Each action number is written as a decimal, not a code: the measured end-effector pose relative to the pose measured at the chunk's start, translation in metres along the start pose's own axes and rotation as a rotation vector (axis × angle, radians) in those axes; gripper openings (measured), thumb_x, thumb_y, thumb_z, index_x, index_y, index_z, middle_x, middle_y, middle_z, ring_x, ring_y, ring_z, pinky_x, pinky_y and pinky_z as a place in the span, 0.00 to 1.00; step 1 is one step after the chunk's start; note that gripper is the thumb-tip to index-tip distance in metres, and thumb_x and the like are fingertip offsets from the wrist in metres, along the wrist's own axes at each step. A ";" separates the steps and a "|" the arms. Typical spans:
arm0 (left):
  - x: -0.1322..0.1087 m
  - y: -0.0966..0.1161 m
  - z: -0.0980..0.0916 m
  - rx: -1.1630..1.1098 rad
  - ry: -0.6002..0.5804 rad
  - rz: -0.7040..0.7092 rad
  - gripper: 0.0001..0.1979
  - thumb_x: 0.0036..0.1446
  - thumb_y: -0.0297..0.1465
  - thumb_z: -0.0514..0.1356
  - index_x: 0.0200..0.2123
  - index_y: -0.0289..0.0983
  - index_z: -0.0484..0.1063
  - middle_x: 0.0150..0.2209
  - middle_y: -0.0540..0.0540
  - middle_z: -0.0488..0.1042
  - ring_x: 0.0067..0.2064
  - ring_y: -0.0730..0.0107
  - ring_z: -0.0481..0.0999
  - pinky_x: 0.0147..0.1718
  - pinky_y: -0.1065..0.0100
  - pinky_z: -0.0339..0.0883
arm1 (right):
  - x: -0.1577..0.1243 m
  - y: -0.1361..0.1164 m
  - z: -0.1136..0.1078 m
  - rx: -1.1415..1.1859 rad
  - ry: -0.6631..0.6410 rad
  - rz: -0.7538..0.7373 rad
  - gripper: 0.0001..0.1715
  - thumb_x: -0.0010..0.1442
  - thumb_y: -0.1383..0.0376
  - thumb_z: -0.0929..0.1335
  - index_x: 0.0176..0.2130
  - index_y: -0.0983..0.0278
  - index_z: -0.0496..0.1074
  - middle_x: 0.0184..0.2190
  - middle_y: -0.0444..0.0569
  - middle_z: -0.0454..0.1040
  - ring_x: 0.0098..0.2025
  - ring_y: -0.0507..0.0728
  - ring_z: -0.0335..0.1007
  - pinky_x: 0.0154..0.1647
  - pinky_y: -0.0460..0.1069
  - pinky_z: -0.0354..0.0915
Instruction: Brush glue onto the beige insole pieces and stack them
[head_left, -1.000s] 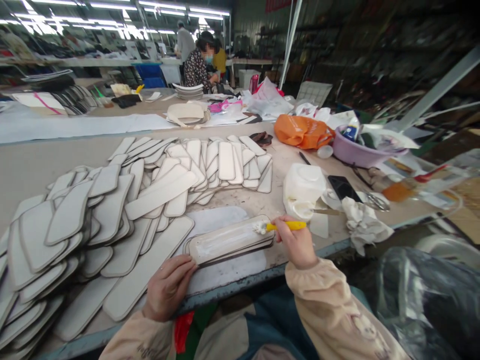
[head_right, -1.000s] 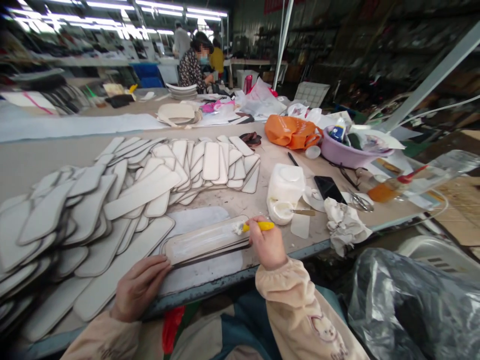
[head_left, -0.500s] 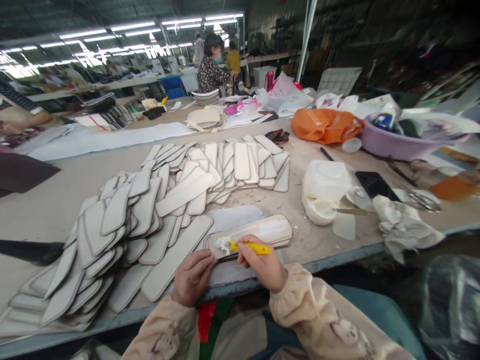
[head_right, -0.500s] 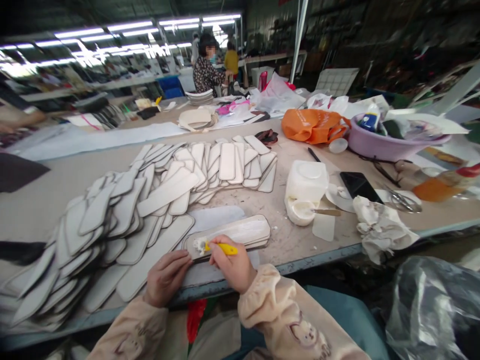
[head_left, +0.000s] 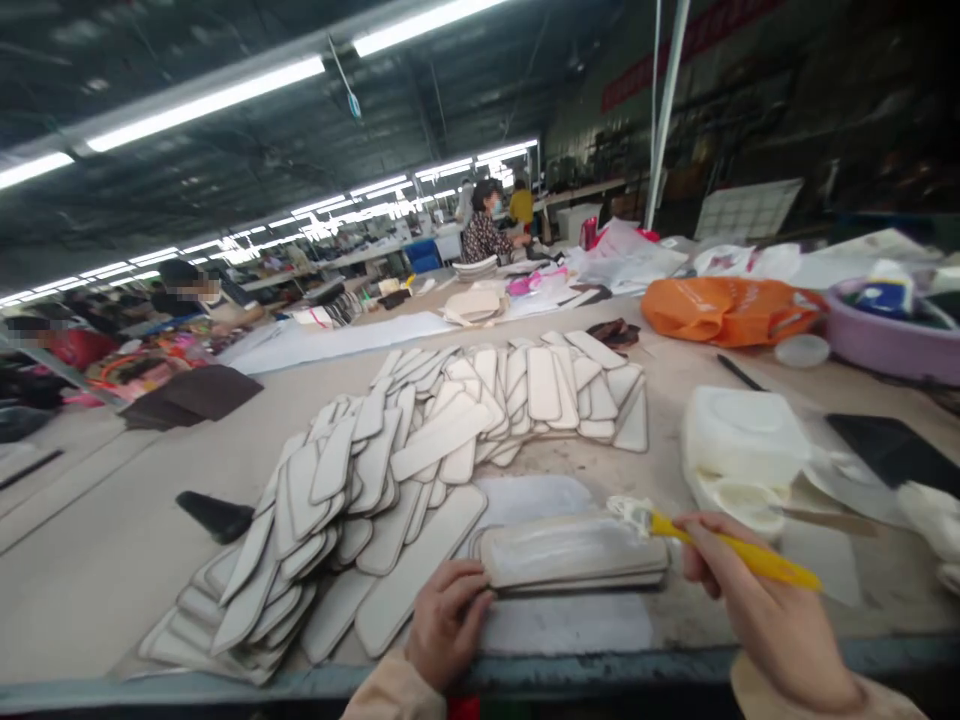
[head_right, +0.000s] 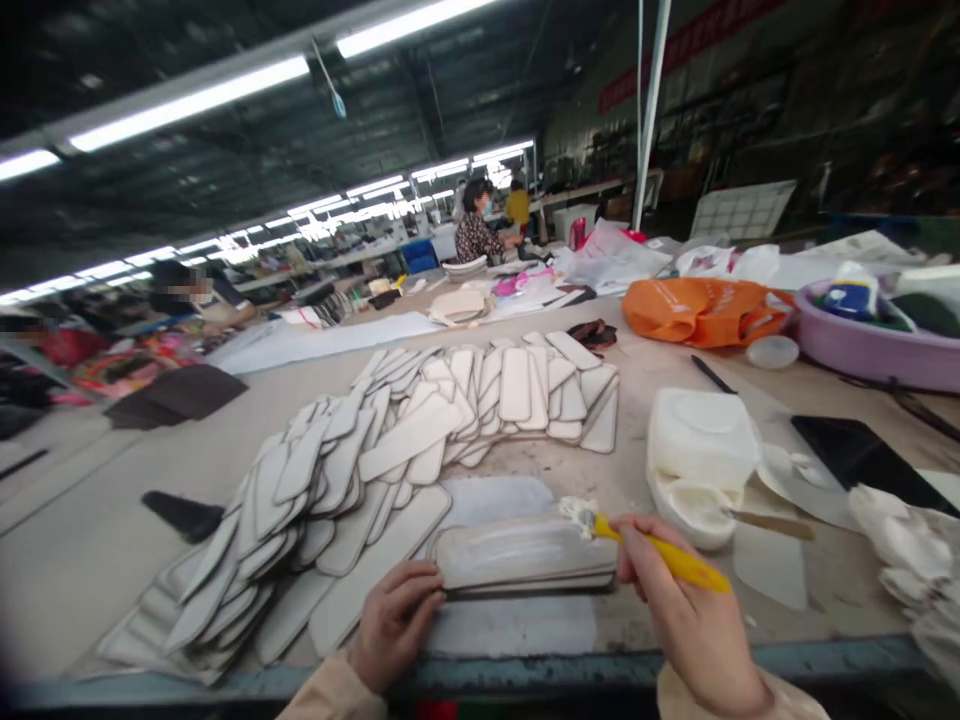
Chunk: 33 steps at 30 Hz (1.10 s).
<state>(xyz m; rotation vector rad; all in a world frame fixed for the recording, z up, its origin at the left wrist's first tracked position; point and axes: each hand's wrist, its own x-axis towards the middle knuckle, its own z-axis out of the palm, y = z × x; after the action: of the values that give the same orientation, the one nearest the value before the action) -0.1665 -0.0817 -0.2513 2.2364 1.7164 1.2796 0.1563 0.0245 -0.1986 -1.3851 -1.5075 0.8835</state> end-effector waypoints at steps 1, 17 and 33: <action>0.003 0.001 -0.004 -0.005 0.000 -0.023 0.09 0.59 0.30 0.58 0.42 0.42 0.77 0.39 0.42 0.78 0.40 0.64 0.79 0.37 0.65 0.78 | -0.002 0.001 0.000 0.049 0.031 -0.048 0.19 0.57 0.49 0.65 0.32 0.60 0.73 0.19 0.45 0.69 0.19 0.55 0.64 0.21 0.49 0.64; 0.160 -0.121 -0.027 0.676 -0.497 -0.196 0.07 0.56 0.28 0.59 0.36 0.38 0.78 0.45 0.42 0.78 0.49 0.61 0.75 0.51 0.63 0.66 | -0.010 -0.018 0.007 0.297 0.168 -0.072 0.20 0.58 0.47 0.66 0.34 0.60 0.73 0.20 0.46 0.68 0.21 0.55 0.63 0.21 0.49 0.63; 0.167 -0.137 -0.033 0.637 -0.551 -0.143 0.08 0.55 0.30 0.59 0.34 0.38 0.80 0.43 0.42 0.78 0.47 0.60 0.75 0.52 0.59 0.65 | -0.011 -0.008 -0.002 0.263 0.148 -0.035 0.20 0.59 0.47 0.65 0.35 0.61 0.72 0.22 0.45 0.70 0.23 0.54 0.63 0.23 0.49 0.62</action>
<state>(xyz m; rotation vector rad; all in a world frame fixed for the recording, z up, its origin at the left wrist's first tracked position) -0.2868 0.0940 -0.2013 2.3515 2.1590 0.0327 0.1550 0.0123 -0.1925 -1.2005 -1.2510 0.9019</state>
